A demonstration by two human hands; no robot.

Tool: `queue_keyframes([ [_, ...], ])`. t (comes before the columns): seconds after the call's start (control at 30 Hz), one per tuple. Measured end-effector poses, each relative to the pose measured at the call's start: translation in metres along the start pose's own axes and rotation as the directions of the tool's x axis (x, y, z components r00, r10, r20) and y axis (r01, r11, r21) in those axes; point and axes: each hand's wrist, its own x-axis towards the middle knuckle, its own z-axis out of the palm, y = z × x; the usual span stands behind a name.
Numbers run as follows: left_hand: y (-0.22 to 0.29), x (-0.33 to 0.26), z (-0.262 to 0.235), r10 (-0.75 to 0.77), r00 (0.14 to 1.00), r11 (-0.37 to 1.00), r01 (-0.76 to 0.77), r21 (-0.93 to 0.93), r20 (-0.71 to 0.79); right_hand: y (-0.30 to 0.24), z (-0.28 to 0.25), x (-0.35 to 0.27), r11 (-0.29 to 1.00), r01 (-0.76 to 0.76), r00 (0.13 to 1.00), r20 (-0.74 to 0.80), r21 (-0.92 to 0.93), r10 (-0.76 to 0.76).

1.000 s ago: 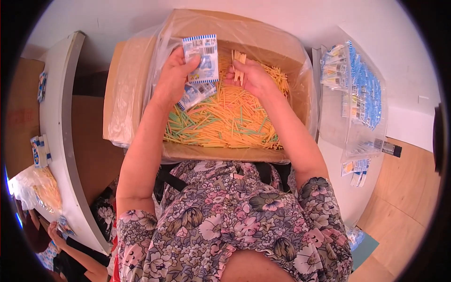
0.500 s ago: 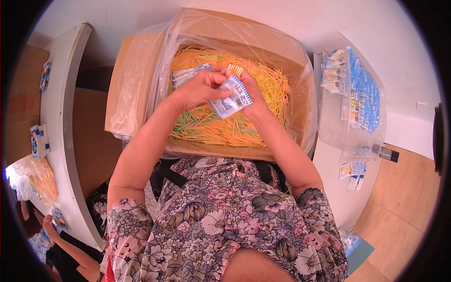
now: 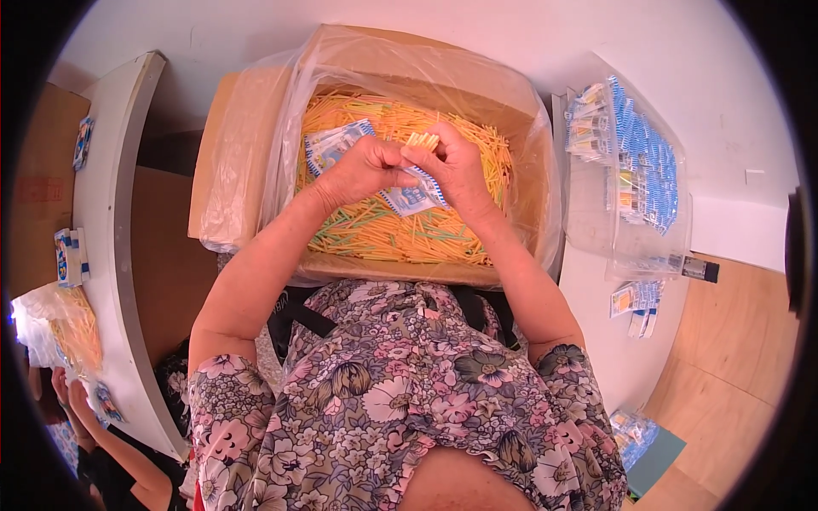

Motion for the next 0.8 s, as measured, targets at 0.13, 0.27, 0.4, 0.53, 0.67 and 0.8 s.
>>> queue_keyframes([
  [0.13,0.001,0.0,-0.001,-0.048,0.999,0.997,0.049,-0.064,0.019,-0.001,0.002,-0.002,0.998,0.052,0.996,-0.076,-0.033,-0.054],
  [0.27,0.003,0.0,-0.004,-0.146,0.989,0.978,0.14,-0.152,-0.03,0.004,-0.002,-0.005,0.967,0.044,0.989,-0.15,0.253,-0.006],
  [0.4,0.005,0.0,0.001,-0.084,0.996,0.994,0.082,-0.07,-0.028,0.001,-0.001,-0.005,0.99,0.034,0.992,-0.126,0.14,-0.016],
  [0.53,0.001,0.001,-0.002,-0.046,0.999,0.999,0.046,-0.008,-0.012,0.001,0.004,-0.005,0.985,0.042,0.989,-0.144,0.166,-0.018],
  [0.67,0.003,0.001,-0.001,-0.115,0.993,0.989,0.114,-0.096,0.001,0.004,0.003,-0.005,0.987,0.135,0.946,-0.309,0.092,-0.1],
  [0.8,0.001,0.001,-0.005,-0.145,0.989,0.98,0.142,-0.139,-0.018,0.014,-0.019,-0.006,0.906,-0.038,0.93,-0.317,0.422,0.187],
])
